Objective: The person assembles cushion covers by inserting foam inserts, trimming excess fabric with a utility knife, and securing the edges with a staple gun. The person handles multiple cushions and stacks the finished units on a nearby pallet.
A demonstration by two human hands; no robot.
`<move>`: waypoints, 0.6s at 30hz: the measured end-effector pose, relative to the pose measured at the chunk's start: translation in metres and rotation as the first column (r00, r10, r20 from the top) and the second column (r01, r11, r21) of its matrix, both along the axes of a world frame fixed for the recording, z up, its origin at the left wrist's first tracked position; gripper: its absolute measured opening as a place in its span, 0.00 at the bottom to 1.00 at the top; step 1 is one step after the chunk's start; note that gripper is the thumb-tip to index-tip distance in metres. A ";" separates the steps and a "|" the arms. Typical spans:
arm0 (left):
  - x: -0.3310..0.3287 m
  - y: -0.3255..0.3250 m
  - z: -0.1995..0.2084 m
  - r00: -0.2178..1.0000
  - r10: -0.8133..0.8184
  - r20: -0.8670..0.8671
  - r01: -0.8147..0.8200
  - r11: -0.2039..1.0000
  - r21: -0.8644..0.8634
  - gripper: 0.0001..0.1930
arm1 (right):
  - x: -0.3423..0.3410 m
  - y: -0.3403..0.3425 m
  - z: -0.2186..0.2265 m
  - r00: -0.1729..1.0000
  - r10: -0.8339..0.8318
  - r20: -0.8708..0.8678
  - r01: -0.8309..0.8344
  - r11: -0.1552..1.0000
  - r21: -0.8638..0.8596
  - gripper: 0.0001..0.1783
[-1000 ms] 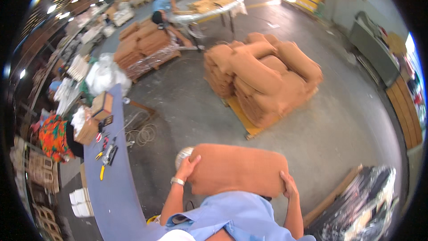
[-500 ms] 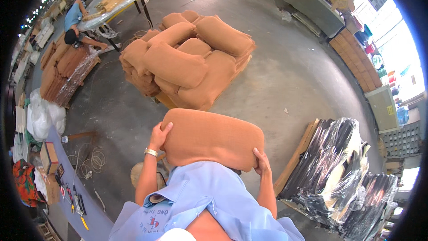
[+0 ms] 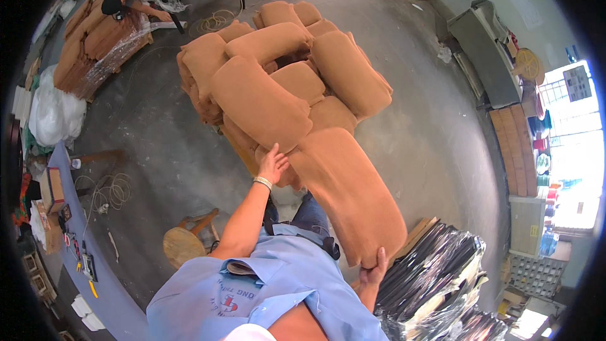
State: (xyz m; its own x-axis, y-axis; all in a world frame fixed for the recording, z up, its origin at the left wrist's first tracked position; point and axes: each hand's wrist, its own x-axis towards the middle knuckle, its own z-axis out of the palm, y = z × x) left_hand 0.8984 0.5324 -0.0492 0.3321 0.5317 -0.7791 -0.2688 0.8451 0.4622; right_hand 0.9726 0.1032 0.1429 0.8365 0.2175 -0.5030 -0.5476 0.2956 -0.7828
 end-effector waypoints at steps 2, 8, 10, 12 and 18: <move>0.016 0.004 -0.020 0.996 0.057 -0.073 -0.065 0.993 -0.101 0.38 | 0.048 0.003 0.030 0.983 0.144 0.115 -0.126 0.980 -0.154 0.36; 0.052 0.017 -0.011 0.882 0.461 -0.095 -0.470 0.873 -0.132 0.40 | 0.157 0.022 0.062 0.979 0.113 0.172 -0.053 0.946 -0.320 0.36; 0.057 0.024 -0.008 0.878 0.468 0.104 -0.459 0.883 -0.099 0.38 | 0.191 0.036 0.073 0.982 0.134 0.130 -0.087 0.945 -0.314 0.36; 0.061 0.045 0.007 0.924 0.353 0.149 -0.344 0.935 -0.083 0.33 | 0.221 0.037 0.078 0.978 0.164 0.132 -0.123 0.955 -0.270 0.34; 0.048 0.064 0.029 0.806 0.546 0.227 -0.568 0.822 0.036 0.31 | 0.297 0.147 0.073 0.965 0.260 0.027 -0.261 0.965 0.032 0.26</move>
State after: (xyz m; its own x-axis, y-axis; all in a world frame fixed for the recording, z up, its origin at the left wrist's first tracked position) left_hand 0.9460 0.5964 -0.0198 0.0959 0.7418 -0.6638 -0.7735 0.4752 0.4193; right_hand 1.2691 0.2503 0.2160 0.7596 0.4466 -0.4728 -0.5915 0.1721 -0.7878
